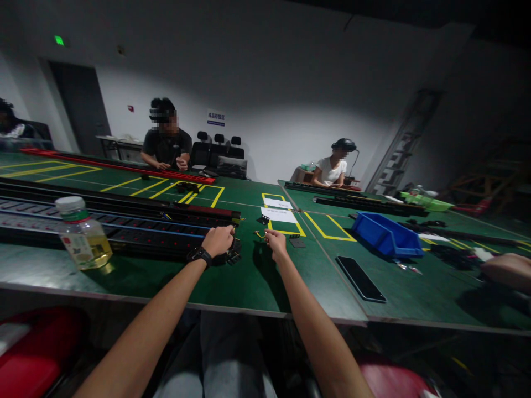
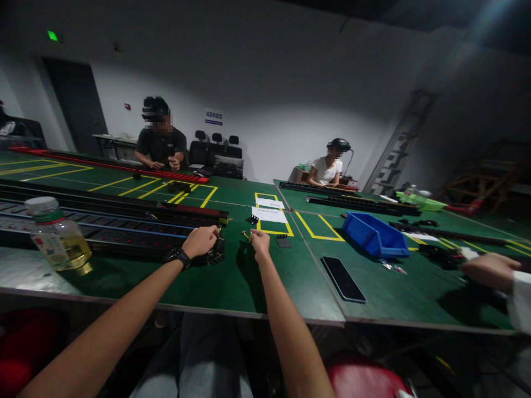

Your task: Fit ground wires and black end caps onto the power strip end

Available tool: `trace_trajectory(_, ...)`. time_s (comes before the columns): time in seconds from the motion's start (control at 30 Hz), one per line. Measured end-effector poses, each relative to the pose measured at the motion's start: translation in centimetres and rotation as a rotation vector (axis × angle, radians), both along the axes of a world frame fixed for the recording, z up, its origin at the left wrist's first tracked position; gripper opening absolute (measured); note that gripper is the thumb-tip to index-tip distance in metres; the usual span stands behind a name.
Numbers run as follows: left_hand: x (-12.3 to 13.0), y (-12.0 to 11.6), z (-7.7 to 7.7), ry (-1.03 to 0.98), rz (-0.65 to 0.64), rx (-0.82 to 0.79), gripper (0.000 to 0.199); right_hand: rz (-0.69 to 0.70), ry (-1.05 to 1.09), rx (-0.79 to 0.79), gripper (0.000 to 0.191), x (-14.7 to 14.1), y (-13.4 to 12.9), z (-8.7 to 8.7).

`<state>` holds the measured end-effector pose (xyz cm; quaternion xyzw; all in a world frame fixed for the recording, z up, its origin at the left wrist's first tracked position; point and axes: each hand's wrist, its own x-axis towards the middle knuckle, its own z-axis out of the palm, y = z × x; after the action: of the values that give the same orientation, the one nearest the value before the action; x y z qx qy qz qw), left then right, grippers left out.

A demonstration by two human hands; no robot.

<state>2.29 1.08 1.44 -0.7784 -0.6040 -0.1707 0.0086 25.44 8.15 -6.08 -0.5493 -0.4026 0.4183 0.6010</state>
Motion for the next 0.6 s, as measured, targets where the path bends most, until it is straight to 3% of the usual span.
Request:
trace_trajectory(0.37, 0.00, 0.02, -0.12, -0.023, -0.007, 0.008, 0.029, -0.020, 0.016, 0.015, 0.022, -0.11, -0.07, 0.00)
trace_trajectory(0.6, -0.04, 0.30, -0.63, -0.086, -0.001, 0.030, 0.026, -0.030, 0.050, 0.053, 0.037, 0.09, 0.22, -0.28)
